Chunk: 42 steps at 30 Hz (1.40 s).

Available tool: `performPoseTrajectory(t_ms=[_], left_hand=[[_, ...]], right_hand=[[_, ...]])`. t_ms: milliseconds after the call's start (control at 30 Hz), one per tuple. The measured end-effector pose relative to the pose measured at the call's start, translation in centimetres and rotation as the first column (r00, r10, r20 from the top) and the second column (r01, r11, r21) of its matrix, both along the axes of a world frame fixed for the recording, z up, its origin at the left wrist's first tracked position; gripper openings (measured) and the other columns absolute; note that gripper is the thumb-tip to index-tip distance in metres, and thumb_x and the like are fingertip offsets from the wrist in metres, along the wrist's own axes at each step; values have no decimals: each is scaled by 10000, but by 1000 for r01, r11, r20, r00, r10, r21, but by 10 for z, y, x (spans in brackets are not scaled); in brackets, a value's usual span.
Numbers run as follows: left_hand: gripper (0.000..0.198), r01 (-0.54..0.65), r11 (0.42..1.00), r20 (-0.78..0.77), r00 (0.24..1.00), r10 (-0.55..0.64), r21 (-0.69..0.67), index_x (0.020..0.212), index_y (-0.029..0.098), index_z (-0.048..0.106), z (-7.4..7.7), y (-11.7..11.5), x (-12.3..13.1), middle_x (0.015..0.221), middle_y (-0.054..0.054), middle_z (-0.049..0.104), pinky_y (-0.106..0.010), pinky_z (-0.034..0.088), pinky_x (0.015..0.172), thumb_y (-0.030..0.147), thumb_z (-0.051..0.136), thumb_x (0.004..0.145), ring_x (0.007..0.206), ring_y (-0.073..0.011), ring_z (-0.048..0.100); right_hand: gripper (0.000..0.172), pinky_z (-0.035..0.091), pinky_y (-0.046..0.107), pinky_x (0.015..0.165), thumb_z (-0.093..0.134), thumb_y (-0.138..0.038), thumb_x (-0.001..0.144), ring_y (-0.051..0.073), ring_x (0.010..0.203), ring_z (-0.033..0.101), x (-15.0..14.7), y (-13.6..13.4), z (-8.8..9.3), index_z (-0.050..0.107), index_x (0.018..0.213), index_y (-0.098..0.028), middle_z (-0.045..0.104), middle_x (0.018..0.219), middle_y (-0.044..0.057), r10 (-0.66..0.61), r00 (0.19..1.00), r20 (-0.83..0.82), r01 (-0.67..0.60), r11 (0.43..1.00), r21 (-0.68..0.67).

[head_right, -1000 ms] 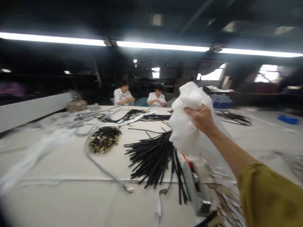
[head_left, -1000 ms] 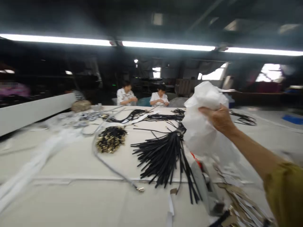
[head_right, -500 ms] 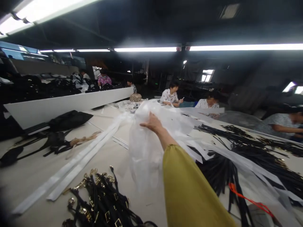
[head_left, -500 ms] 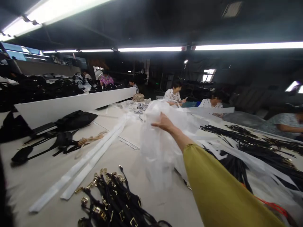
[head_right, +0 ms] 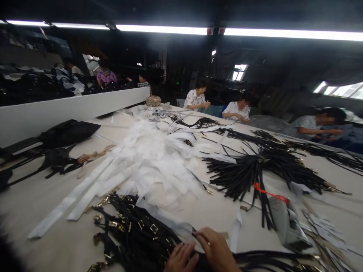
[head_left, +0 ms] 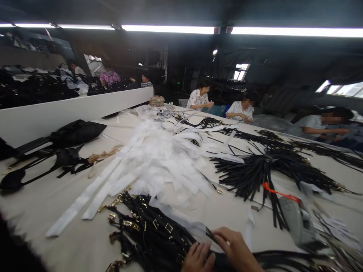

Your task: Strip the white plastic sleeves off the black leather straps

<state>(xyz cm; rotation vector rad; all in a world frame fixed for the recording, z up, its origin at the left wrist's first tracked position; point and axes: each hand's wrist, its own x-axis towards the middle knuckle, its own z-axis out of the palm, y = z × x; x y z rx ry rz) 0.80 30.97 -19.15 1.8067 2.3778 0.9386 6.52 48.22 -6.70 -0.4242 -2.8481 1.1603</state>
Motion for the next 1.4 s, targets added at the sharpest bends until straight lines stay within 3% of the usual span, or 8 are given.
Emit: performPoseTrajectory(t_ms=[233,367,533,667,900,1133,1300,1400], left_hand=[[289,98,984,26,995,-95,-146,1059,215,614,68,-19,-9,1284,-93,609,-399,480,964,72,503,834,1148,-246,576],[203,267,902,-20,956,-291,-338,950,189,614,105,-17,-22,892,-60,682,-384,495,820,148,416,934,860,-230,638],[194,409,845,-22,896,-443,-344,1022,187,604,129,-24,-31,942,-66,679,-357,484,754,141,450,915,860,-240,631],[126,446,812,72,888,-454,-377,969,194,614,131,-42,-60,980,-64,669,-357,461,812,172,524,884,932,-245,610],[248,422,857,240,901,-362,-295,1061,187,616,101,-52,-117,1093,-98,648,-409,419,918,111,498,856,1058,-273,575],[468,300,932,363,907,-213,-202,1233,228,571,112,-27,-143,1273,-71,610,-326,416,1023,174,649,774,1204,-223,540],[622,-52,977,418,898,136,-206,1431,96,330,127,-27,-221,1514,-236,324,-568,229,1142,144,506,837,1431,-345,254],[560,14,985,473,878,70,-172,1392,124,422,138,-32,-225,1468,-196,425,-525,242,1152,194,517,845,1391,-323,341]], right_hand=[[221,570,352,824,550,-412,870,264,918,694,122,-87,-23,734,930,-306,743,960,46,-413,909,55,417,904,-98],[425,537,387,933,505,-211,866,252,1115,611,112,-129,-14,576,1284,-237,644,1222,93,-563,815,-135,570,821,18],[467,360,462,1098,484,-68,842,249,1230,508,71,-137,-3,556,1293,-169,622,1249,119,-408,891,-198,450,846,285],[66,433,378,923,677,-217,826,205,862,622,54,-132,10,714,874,-193,715,829,40,-334,939,-87,343,874,344],[98,380,279,739,740,-328,808,148,763,608,42,-122,64,739,786,-232,704,760,-15,-278,959,-61,279,878,388],[156,381,305,798,631,-304,896,164,794,602,47,-95,137,715,802,-213,694,788,3,-264,955,-133,295,846,443],[175,410,310,811,625,-349,895,178,813,622,60,-83,142,726,820,-227,707,808,10,-273,956,-107,291,835,468],[205,421,318,810,597,-363,914,179,809,622,55,-86,141,723,837,-221,703,801,17,-266,953,-148,304,830,467]])
